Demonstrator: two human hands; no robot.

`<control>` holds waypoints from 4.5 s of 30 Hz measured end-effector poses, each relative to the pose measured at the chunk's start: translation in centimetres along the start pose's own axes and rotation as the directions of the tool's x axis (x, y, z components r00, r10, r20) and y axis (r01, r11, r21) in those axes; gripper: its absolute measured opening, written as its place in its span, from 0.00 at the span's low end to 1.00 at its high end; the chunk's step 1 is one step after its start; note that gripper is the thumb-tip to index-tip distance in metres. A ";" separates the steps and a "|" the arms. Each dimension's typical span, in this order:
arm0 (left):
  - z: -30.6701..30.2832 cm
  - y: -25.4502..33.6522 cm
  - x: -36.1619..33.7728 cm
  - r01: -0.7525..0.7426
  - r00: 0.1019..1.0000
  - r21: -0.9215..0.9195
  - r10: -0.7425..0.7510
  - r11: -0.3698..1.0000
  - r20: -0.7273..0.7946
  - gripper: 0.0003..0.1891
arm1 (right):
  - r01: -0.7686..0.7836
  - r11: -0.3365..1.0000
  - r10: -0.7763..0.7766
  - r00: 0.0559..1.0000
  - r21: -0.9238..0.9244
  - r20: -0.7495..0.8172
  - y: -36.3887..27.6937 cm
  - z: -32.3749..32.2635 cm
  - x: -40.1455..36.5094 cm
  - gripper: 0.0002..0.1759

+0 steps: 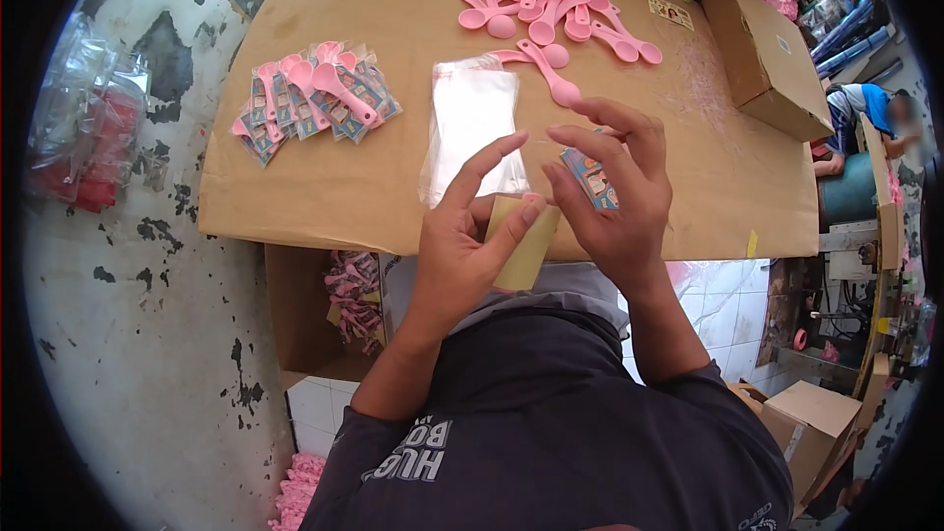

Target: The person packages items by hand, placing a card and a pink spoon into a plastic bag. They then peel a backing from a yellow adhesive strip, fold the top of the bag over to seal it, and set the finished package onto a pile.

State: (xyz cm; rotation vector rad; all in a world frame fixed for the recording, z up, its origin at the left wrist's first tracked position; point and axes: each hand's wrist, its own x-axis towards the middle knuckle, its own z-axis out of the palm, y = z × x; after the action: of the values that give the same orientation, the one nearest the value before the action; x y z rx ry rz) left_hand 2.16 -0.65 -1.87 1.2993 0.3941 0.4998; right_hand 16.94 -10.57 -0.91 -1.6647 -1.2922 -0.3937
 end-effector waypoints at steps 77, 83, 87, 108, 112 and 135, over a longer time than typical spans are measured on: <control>-2.6 -1.1 -0.2 -0.057 0.998 -0.274 0.053 0.960 -0.023 0.15 | -0.530 0.524 0.398 0.844 0.667 0.358 -0.3 -0.6 -2.1 0.18; -2.6 -1.1 0.1 0.072 0.991 -0.127 -0.056 0.989 0.123 0.18 | -0.535 0.501 0.393 0.841 0.680 0.373 0.1 -0.5 -2.3 0.30; -3.5 -0.5 0.9 -0.237 0.970 0.008 0.237 0.971 -0.059 0.16 | -0.617 0.632 0.445 0.784 0.468 0.432 0.5 -0.1 -3.3 0.30; -13.5 -1.0 5.8 -0.237 0.879 0.946 0.464 0.222 0.111 0.25 | -0.473 0.783 0.593 0.765 -0.404 0.252 4.1 -3.6 -3.0 0.28; -15.7 -1.1 6.6 -0.166 0.929 0.985 0.342 0.044 0.141 0.23 | -0.530 0.760 0.638 0.720 -0.376 0.273 4.3 -3.4 -2.5 0.27; -9.7 -1.1 6.5 0.154 0.980 0.610 -0.042 0.777 -0.194 0.11 | -0.646 0.721 0.689 0.708 -0.250 0.158 7.5 -2.9 -3.7 0.19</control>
State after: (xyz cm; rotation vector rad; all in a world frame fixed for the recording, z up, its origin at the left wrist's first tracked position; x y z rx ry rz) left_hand 2.46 10.63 -5.14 1.8735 0.8193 0.4024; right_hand 22.87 -14.92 -5.78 -2.2552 -0.7248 0.1562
